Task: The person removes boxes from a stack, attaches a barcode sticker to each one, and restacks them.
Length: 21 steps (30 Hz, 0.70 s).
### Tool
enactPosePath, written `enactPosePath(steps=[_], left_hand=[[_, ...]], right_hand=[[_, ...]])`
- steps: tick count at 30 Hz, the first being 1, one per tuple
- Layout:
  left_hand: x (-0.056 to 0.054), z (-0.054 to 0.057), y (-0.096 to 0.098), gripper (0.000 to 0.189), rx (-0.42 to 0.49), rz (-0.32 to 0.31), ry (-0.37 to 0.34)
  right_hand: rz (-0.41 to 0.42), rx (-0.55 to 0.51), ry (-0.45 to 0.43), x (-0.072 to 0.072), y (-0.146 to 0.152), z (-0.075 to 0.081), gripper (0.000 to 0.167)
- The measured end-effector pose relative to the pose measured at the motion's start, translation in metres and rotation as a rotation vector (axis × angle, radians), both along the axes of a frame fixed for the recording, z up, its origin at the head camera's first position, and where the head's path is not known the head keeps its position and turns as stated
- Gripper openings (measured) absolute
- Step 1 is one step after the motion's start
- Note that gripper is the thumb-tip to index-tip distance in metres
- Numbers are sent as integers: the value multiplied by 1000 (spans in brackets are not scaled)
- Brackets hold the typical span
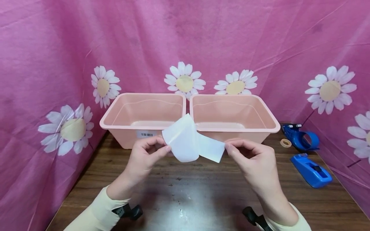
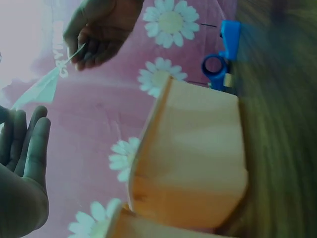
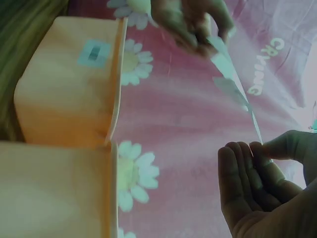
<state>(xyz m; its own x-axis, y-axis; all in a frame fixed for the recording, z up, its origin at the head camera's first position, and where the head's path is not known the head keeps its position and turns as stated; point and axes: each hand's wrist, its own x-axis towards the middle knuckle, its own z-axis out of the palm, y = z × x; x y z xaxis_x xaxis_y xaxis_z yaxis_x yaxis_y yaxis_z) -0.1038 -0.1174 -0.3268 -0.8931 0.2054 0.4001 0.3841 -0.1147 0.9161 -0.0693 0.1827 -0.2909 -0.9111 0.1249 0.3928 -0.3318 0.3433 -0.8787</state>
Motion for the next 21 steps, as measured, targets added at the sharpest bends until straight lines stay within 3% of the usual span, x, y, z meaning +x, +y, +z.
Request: enactPosePath(steps=[4,9,13,19,21], left_hand=[[-1,-10,-11,20,-9,-77,-60],[-2,-25,-14,20,7,-122,-217],[-1,-47,-6,31,-58,-166,-409],[23,-83,22,16,-56,-393,-781],[31,-93,30,14,-76,-442,-849]], right_hand=[[-53,118,-42,3,18,-1,4],[-136,240,-61,4,46,-10,6],[-193,267,-106,5,68,-16,10],[-207,318,-139,8,83,-22,14],[-206,324,-140,8,84,-24,14]])
